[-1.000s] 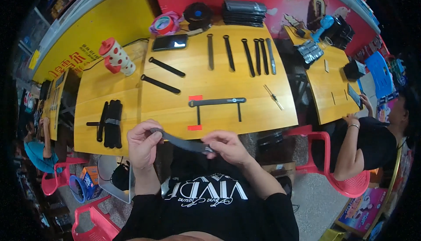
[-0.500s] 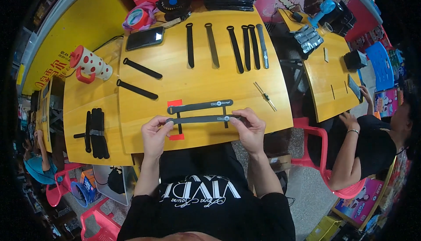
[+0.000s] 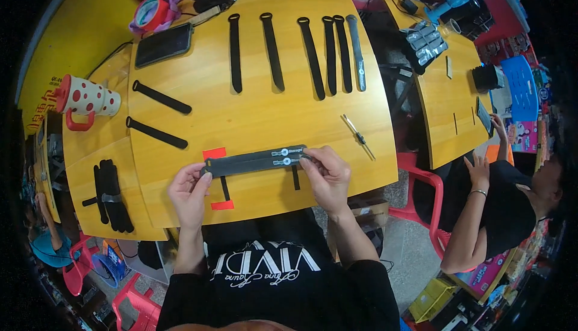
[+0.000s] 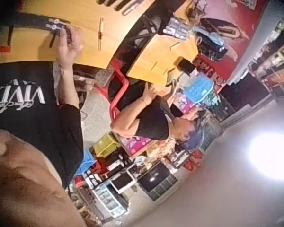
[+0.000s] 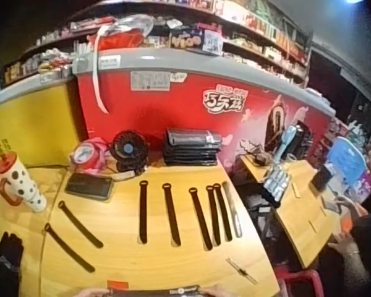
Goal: Organizing and stacking black fabric straps onto a table.
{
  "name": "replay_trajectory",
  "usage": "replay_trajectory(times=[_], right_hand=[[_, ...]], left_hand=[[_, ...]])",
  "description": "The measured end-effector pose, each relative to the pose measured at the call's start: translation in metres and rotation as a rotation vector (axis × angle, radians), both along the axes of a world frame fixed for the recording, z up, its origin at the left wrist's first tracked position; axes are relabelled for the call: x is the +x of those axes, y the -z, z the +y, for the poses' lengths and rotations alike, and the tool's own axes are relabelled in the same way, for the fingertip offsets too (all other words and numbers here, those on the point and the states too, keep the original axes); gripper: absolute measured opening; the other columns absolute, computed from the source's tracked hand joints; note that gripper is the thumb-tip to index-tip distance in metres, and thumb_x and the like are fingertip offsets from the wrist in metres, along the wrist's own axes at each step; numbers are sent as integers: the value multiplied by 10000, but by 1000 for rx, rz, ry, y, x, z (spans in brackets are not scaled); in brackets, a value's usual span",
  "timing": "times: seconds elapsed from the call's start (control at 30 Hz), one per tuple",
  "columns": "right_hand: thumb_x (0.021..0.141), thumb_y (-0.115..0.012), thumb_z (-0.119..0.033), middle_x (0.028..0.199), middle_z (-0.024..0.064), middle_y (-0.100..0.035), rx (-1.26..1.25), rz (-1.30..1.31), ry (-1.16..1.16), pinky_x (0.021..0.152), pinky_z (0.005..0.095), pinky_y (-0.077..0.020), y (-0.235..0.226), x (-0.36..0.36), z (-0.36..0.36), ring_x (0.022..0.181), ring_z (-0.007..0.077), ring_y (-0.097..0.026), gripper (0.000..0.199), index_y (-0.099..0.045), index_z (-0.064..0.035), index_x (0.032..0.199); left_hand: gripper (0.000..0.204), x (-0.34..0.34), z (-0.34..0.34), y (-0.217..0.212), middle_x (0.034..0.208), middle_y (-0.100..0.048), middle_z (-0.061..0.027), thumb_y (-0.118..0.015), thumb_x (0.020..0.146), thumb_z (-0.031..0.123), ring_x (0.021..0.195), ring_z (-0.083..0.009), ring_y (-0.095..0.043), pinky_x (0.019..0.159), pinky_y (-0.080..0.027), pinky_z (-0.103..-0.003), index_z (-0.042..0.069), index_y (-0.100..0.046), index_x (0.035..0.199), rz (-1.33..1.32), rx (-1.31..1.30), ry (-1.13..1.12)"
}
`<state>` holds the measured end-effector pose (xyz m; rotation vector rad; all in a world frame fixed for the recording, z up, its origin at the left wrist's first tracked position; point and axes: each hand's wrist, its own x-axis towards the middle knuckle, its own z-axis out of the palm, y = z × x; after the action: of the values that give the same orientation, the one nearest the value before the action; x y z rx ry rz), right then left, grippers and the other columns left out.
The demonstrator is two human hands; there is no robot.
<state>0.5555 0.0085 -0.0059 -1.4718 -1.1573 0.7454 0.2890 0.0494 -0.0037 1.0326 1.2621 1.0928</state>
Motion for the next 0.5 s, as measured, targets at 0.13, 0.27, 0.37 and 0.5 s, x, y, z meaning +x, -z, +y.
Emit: replay_trajectory(times=[0.13, 0.27, 0.37, 0.5], right_hand=[[802, -659, 92, 768, 35, -588, -51, 61, 24, 544, 182, -386, 2, 2, -1, 641, 47, -510, 130, -657, 54, 926], [796, -661, 92, 760, 24, -583, -47, 102, 123, 524, 178, -378, 3, -3, 3, 625, 40, -503, 96, -637, 46, 876], [800, -653, 105, 736, 0, -566, -61, 18, 123, 551, 170, -373, 2, -5, 4, 623, 26, -494, 87, -640, 33, 848], [774, -666, 110, 692, -2, -544, -41, -59, 135, 525, 185, -333, 0, -6, 6, 591, 28, -456, 94, -645, 29, 816]], left_hand=[[212, -2, 1, 1, 839, -592, 8, -625, 848, -108, 727, -35, -521, 639, -406, -172, -29, -635, 1044, 10, 0, -1], [210, 3, 2, 2, 845, -589, 3, -622, 846, -114, 732, -41, -525, 641, -410, -173, -30, -634, 1038, 31, 0, -3], [209, 3, 1, 2, 844, -589, 1, -621, 845, -117, 732, -41, -527, 643, -410, -171, -34, -633, 1037, 43, -4, -17], [206, 3, 1, 1, 842, -589, -1, -619, 845, -119, 732, -41, -528, 643, -410, -169, -41, -630, 1035, 44, -15, -28]])
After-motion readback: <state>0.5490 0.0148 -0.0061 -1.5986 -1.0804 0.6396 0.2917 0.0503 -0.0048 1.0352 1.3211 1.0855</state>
